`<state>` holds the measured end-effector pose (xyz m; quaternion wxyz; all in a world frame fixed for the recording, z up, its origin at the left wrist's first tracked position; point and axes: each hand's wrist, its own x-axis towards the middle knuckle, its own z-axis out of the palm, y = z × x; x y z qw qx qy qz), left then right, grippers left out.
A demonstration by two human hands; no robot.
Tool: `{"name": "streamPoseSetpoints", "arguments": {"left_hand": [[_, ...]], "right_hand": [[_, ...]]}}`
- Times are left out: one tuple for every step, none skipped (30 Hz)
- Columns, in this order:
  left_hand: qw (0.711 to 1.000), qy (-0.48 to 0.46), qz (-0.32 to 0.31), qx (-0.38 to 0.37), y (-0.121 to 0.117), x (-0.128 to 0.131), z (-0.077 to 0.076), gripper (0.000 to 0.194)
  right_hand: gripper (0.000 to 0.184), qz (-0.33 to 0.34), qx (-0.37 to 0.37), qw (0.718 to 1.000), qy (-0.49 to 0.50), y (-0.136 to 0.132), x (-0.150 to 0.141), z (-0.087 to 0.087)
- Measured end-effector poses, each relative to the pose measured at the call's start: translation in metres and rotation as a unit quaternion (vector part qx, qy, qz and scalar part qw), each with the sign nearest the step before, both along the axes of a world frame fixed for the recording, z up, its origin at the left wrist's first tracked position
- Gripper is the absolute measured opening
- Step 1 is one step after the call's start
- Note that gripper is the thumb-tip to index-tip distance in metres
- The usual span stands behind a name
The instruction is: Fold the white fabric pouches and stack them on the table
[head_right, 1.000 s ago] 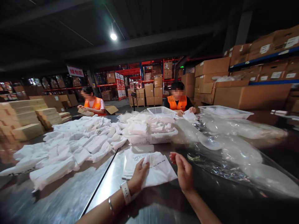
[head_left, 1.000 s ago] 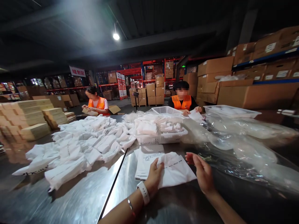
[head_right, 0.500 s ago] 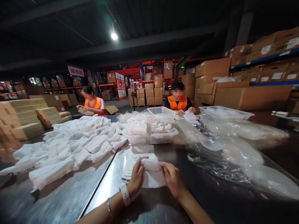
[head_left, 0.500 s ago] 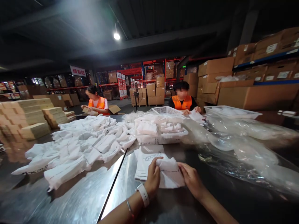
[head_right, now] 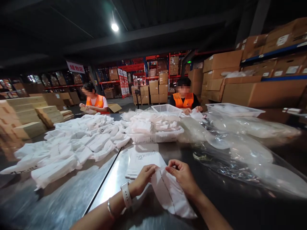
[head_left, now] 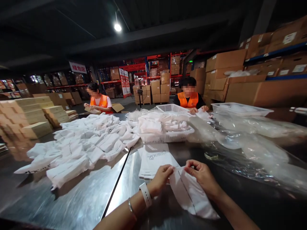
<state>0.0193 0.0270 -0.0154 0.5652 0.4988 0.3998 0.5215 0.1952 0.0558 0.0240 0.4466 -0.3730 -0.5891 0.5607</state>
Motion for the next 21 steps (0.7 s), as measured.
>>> {"name": "streamPoseSetpoints", "arguments": {"left_hand": [[1.000,0.010,0.005,-0.006,0.001,0.001,0.000,0.061],[1.000,0.013,0.010,-0.008,0.001,0.001,0.002,0.062],[1.000,0.011,0.012,-0.007,0.002,0.001,0.004,0.063],[1.000,0.007,0.013,-0.005,0.001,0.000,0.006,0.064],[1.000,0.004,0.012,-0.004,0.001,-0.001,0.009,0.064],[1.000,0.005,0.006,-0.004,0.000,-0.003,0.013,0.063],[1.000,0.007,-0.008,-0.007,-0.001,-0.006,0.016,0.061],[0.999,0.010,-0.030,-0.012,-0.002,-0.008,0.019,0.059],[0.998,0.012,-0.058,-0.020,-0.002,-0.011,0.021,0.057],[0.996,0.014,-0.087,-0.030,-0.003,-0.013,0.022,0.056],[0.992,0.015,-0.118,-0.043,-0.004,-0.015,0.021,0.055],[0.988,0.014,-0.145,-0.057,-0.004,-0.017,0.020,0.055],[0.983,0.013,-0.167,-0.072,-0.004,-0.019,0.019,0.054],[0.979,0.012,-0.185,-0.085,-0.004,-0.020,0.017,0.053],[0.975,0.010,-0.200,-0.098,-0.004,-0.021,0.015,0.052],[0.970,0.006,-0.213,-0.113,-0.003,-0.022,0.013,0.052],[0.967,0.001,-0.223,-0.126,-0.003,-0.023,0.012,0.052],[0.964,-0.006,-0.230,-0.136,-0.002,-0.023,0.011,0.053],[0.961,-0.014,-0.236,-0.141,-0.002,-0.024,0.012,0.053],[0.962,-0.025,-0.235,-0.139,-0.002,-0.024,0.013,0.054],[0.965,-0.038,-0.226,-0.125,-0.002,-0.024,0.014,0.053]], "right_hand": [[0.051,0.008,0.003,1.000,-0.014,0.000,0.000,0.000],[0.050,0.012,0.010,1.000,-0.025,0.000,0.001,0.000],[0.049,0.012,0.018,0.999,-0.033,0.001,0.002,0.001],[0.049,0.010,0.025,0.999,-0.039,0.001,0.003,0.002],[0.048,0.008,0.030,0.999,-0.042,0.001,0.004,0.003],[0.048,0.005,0.033,0.998,-0.045,0.001,0.004,0.004],[0.047,0.001,0.033,0.998,-0.047,0.002,0.005,0.004],[0.047,-0.003,0.031,0.998,-0.047,0.002,0.006,0.005],[0.046,-0.007,0.027,0.999,-0.046,0.003,0.006,0.005],[0.046,-0.012,0.022,0.999,-0.045,0.004,0.006,0.006],[0.046,-0.016,0.018,0.999,-0.044,0.004,0.006,0.006],[0.047,-0.019,0.014,0.999,-0.044,0.005,0.005,0.005],[0.047,-0.022,0.010,0.999,-0.044,0.005,0.005,0.005],[0.047,-0.023,0.008,0.999,-0.047,0.006,0.005,0.005],[0.048,-0.023,0.007,0.998,-0.050,0.006,0.005,0.005],[0.049,-0.021,0.007,0.998,-0.053,0.006,0.006,0.005],[0.049,-0.019,0.007,0.998,-0.056,0.006,0.006,0.006],[0.050,-0.016,0.006,0.998,-0.058,0.007,0.007,0.006],[0.051,-0.016,0.004,0.998,-0.056,0.007,0.008,0.006],[0.053,-0.016,0.002,0.999,-0.051,0.008,0.009,0.005],[0.055,-0.011,-0.003,0.999,-0.043,0.008,0.010,0.005]]}}
